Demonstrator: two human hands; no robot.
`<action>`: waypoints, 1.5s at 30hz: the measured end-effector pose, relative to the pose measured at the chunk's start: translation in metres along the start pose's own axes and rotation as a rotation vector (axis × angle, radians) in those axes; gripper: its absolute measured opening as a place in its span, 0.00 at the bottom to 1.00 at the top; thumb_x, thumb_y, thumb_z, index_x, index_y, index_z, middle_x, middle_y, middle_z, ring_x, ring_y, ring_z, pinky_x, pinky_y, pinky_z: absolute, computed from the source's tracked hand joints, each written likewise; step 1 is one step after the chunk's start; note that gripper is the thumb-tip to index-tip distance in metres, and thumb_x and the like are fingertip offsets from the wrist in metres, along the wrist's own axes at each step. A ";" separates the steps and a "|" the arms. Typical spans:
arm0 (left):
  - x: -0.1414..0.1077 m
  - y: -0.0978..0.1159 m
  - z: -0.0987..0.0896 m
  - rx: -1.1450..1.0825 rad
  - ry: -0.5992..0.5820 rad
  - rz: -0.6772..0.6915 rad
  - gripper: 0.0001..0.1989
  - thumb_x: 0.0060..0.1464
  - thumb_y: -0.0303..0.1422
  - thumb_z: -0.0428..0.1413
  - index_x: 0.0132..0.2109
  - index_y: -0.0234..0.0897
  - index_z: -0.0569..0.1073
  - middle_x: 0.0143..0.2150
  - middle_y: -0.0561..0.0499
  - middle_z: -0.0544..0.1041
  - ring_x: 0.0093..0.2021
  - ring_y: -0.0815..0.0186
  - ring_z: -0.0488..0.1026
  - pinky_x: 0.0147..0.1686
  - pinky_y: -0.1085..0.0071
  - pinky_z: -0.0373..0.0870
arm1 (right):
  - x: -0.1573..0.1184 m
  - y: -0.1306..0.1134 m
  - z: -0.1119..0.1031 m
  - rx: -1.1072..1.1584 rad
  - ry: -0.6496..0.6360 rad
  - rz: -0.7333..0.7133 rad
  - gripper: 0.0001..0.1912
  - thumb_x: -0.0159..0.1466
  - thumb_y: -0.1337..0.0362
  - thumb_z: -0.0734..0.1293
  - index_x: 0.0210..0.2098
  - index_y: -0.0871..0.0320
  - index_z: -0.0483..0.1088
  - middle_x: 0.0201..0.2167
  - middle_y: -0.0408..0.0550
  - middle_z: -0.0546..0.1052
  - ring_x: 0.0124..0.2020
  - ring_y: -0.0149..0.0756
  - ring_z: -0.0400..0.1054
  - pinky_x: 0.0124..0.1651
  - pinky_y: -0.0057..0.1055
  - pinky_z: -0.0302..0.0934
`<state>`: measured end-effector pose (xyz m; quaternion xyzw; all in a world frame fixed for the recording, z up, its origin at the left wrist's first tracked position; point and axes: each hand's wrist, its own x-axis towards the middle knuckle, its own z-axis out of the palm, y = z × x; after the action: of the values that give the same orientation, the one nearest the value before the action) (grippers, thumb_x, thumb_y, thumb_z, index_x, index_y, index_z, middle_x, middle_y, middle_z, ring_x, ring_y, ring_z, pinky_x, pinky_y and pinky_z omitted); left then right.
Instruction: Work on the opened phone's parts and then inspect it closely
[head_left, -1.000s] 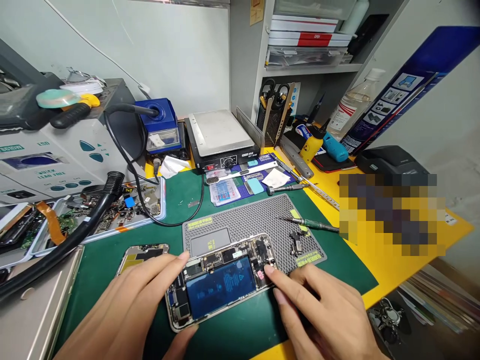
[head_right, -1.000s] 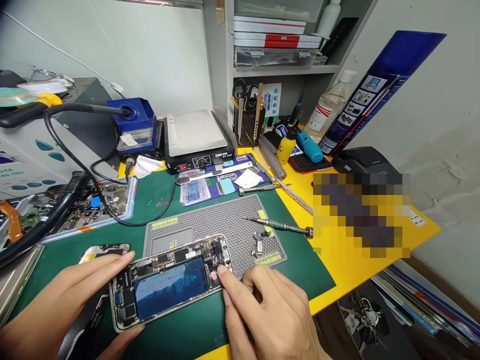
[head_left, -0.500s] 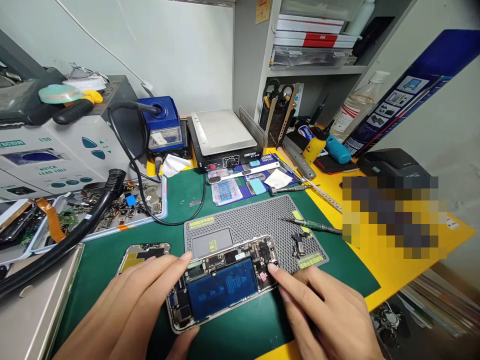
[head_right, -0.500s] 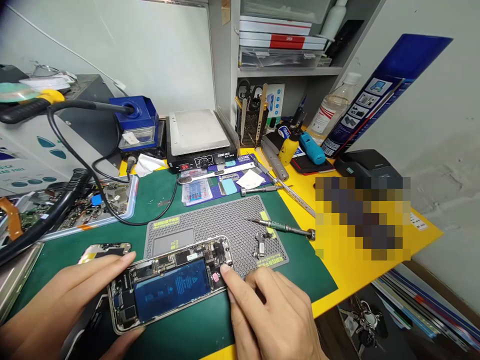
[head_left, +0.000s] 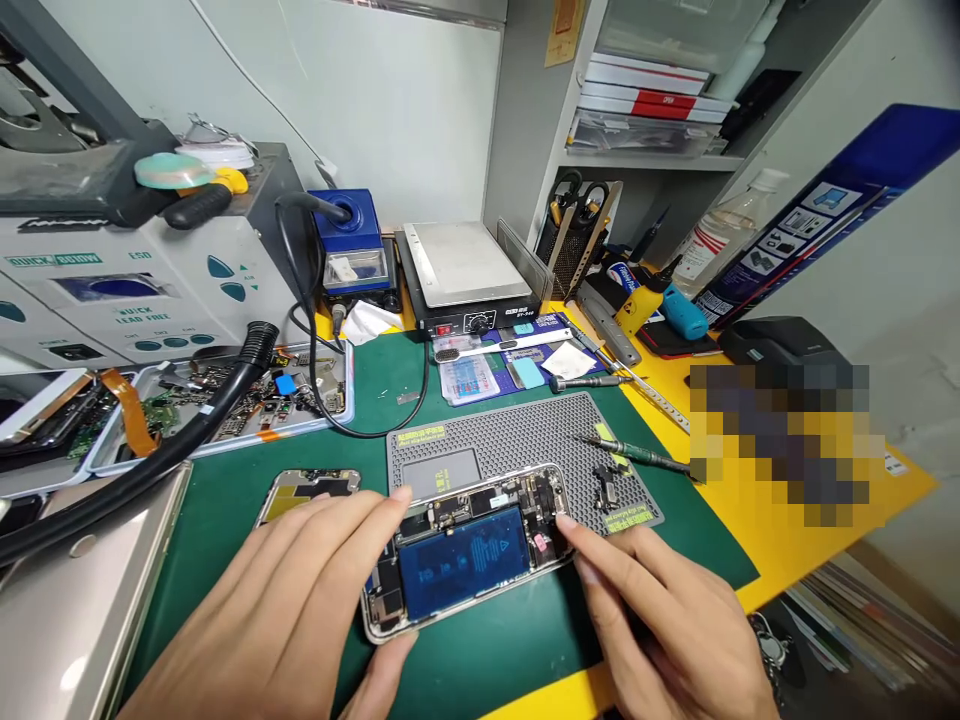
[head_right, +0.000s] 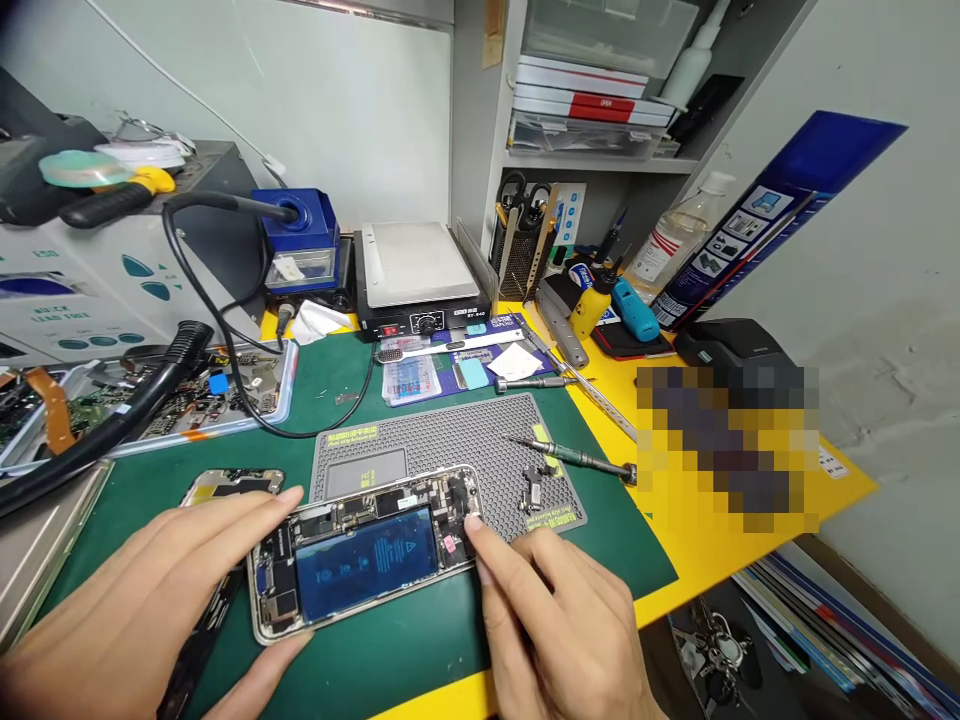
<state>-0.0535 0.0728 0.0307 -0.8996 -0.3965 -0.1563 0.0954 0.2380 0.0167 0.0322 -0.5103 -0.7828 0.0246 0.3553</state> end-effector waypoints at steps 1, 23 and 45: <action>0.001 0.000 -0.001 -0.001 0.004 0.006 0.38 0.54 0.39 0.58 0.69 0.34 0.58 0.61 0.40 0.67 0.60 0.50 0.64 0.69 0.56 0.45 | 0.002 0.000 -0.001 -0.007 -0.006 -0.004 0.22 0.64 0.80 0.66 0.58 0.71 0.71 0.30 0.50 0.70 0.29 0.34 0.63 0.29 0.32 0.60; 0.008 0.010 -0.009 -0.168 0.113 -0.014 0.33 0.57 0.28 0.54 0.69 0.31 0.57 0.59 0.37 0.69 0.58 0.46 0.66 0.65 0.49 0.52 | 0.034 -0.001 -0.004 -0.133 -0.057 -0.033 0.06 0.64 0.74 0.71 0.42 0.62 0.74 0.33 0.48 0.76 0.32 0.31 0.70 0.34 0.29 0.65; 0.007 0.010 -0.006 -0.190 0.131 -0.023 0.35 0.55 0.27 0.55 0.69 0.32 0.57 0.58 0.38 0.72 0.55 0.45 0.69 0.61 0.48 0.58 | 0.020 -0.003 -0.008 0.028 0.033 0.035 0.15 0.61 0.80 0.68 0.46 0.64 0.77 0.33 0.51 0.73 0.33 0.35 0.69 0.31 0.32 0.65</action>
<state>-0.0426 0.0692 0.0385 -0.8878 -0.3831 -0.2528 0.0334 0.2357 0.0286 0.0503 -0.5194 -0.7672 0.0333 0.3748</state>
